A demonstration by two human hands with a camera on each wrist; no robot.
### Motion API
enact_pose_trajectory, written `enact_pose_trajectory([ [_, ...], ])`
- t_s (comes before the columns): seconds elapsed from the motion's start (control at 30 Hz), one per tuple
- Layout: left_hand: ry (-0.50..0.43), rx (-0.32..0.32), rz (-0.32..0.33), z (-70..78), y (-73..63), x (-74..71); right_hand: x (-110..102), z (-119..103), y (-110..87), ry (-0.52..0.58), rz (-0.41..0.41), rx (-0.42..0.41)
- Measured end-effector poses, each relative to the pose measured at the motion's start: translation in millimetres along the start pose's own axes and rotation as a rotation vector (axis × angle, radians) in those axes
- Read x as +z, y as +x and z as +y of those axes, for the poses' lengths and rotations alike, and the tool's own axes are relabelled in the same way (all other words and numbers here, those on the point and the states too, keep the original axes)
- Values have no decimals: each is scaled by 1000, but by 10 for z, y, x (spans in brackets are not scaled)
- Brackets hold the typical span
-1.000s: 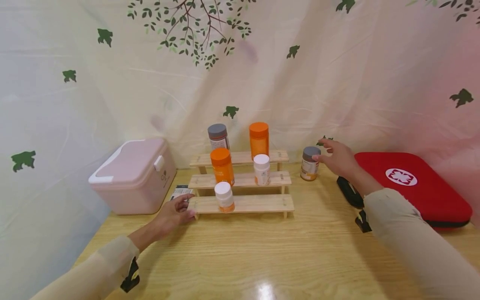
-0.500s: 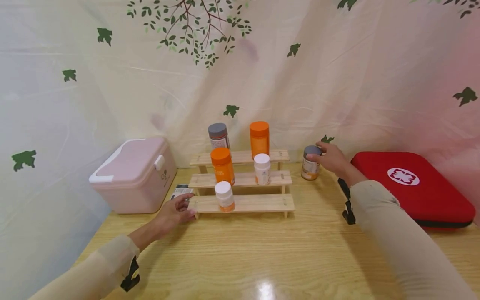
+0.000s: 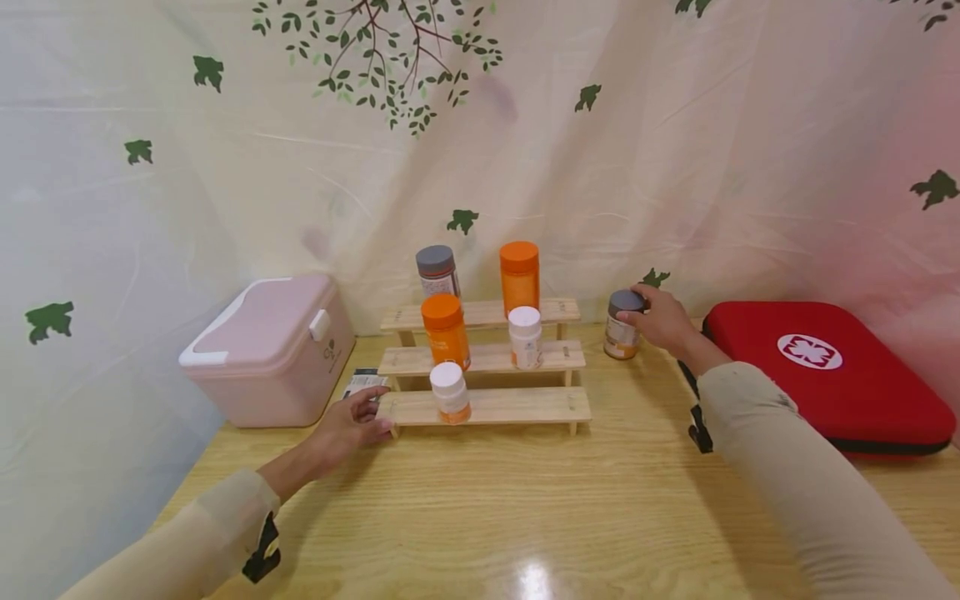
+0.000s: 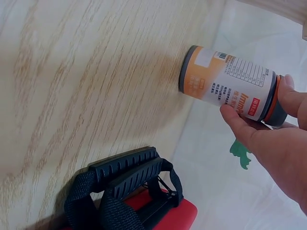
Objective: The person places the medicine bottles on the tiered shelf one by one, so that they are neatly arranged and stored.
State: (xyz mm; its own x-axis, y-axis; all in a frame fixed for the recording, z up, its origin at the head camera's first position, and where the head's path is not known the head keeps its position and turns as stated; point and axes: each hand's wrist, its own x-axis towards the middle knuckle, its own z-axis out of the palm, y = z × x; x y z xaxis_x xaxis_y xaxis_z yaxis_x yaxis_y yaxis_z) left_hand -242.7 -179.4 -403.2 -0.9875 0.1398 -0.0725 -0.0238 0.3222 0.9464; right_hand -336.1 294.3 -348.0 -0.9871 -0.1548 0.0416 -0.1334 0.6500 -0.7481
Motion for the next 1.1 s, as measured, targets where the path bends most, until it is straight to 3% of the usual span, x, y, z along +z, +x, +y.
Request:
enact_pose_trajectory([
  [0.6, 16, -13, 10, -3, -5, -1, -55, 15, -38, 83, -27, -19],
  [0.93, 21, -29, 25, -1, -10, 2, -239, -162, -502, -32, -41, -142],
  [1.1, 30, -27, 23, 8, -5, -6, -275, -191, -771, -74, -38, -130],
])
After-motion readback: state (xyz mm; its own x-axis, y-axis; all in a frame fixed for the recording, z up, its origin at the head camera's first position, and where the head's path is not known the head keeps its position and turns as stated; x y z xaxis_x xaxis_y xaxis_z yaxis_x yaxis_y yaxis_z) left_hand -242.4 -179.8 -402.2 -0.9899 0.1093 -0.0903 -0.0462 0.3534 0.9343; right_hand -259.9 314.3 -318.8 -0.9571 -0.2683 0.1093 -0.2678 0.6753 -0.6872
